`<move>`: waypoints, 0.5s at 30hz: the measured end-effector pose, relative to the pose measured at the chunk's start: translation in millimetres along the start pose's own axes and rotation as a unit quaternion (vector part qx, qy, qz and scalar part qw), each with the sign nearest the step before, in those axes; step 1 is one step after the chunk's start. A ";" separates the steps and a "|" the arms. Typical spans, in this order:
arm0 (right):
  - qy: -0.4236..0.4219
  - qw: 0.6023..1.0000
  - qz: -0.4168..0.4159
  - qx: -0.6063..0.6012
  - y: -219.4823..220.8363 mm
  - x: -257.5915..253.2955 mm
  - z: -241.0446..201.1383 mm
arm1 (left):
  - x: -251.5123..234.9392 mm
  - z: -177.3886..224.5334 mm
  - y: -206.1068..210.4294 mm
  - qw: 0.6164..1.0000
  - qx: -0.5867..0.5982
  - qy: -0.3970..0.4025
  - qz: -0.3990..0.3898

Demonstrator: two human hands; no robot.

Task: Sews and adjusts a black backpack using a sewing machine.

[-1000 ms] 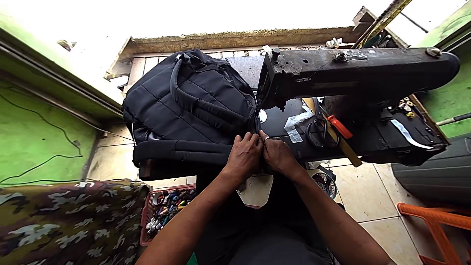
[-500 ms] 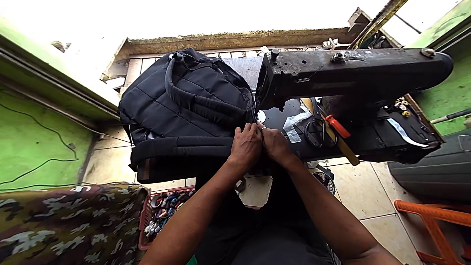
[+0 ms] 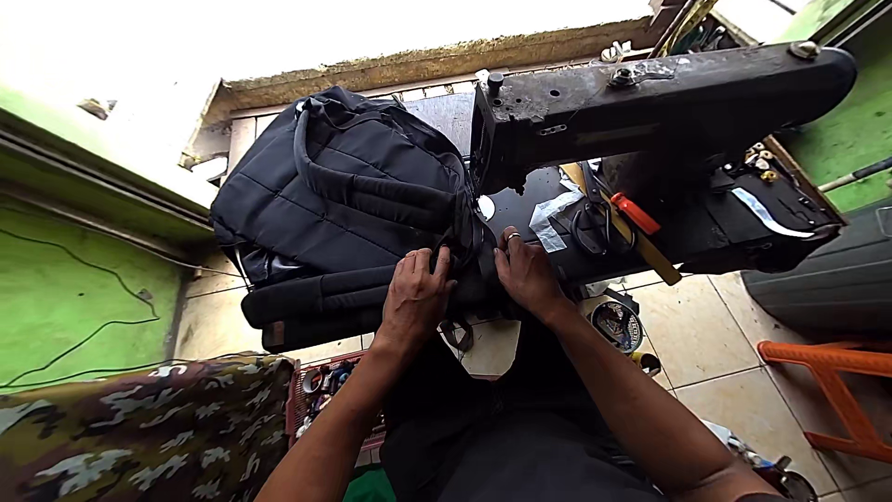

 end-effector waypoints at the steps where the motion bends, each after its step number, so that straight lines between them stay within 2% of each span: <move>1: 0.005 1.000 -0.008 0.005 -0.9 3.5 3.8 | -0.7 -3.2 -0.8 1.000 0.015 0.008 -0.004; 3: -0.013 0.999 0.033 0.006 -5.1 15.2 6.5 | -7.7 -9.9 -5.4 0.997 0.073 0.000 -0.031; 5: -0.065 0.994 0.076 -0.050 -8.0 31.3 3.7 | -21.2 -15.7 -17.8 0.988 0.135 -0.016 -0.067; 6: -0.071 0.991 0.056 -0.096 -6.2 38.9 0.8 | -28.9 -18.5 -26.1 0.983 0.160 -0.023 -0.087; 8: -0.016 0.970 -0.089 -0.225 7.9 48.9 -6.0 | -46.0 -23.1 -42.2 0.972 0.195 -0.037 -0.129; 9: 0.034 0.931 -0.174 -0.319 19.6 51.4 -9.5 | -55.7 -24.7 -47.9 0.966 0.205 -0.046 -0.151; 10: 0.084 0.873 -0.230 -0.423 31.2 53.0 -13.3 | -65.7 -25.2 -52.8 0.960 0.213 -0.056 -0.174; 11: 0.120 0.814 -0.247 -0.512 40.9 52.7 -17.0 | -74.8 -25.1 -56.5 0.952 0.219 -0.069 -0.200; 13: 0.161 0.705 -0.228 -0.651 51.7 48.5 -25.7 | -90.7 -25.4 -59.6 0.935 0.235 -0.092 -0.251; 15: 0.177 0.581 -0.201 -0.769 56.8 44.8 -35.1 | -102.4 -25.7 -59.1 0.920 0.254 -0.102 -0.282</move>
Point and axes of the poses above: each hand's wrist, its own x-axis away from the middle knuckle, its own y-axis out of the palm, z = x × y, the point moved 7 cm from there along -x, towards the middle knuckle, and after that the axes turned 11 degrees about y, right-handed, at the moved point
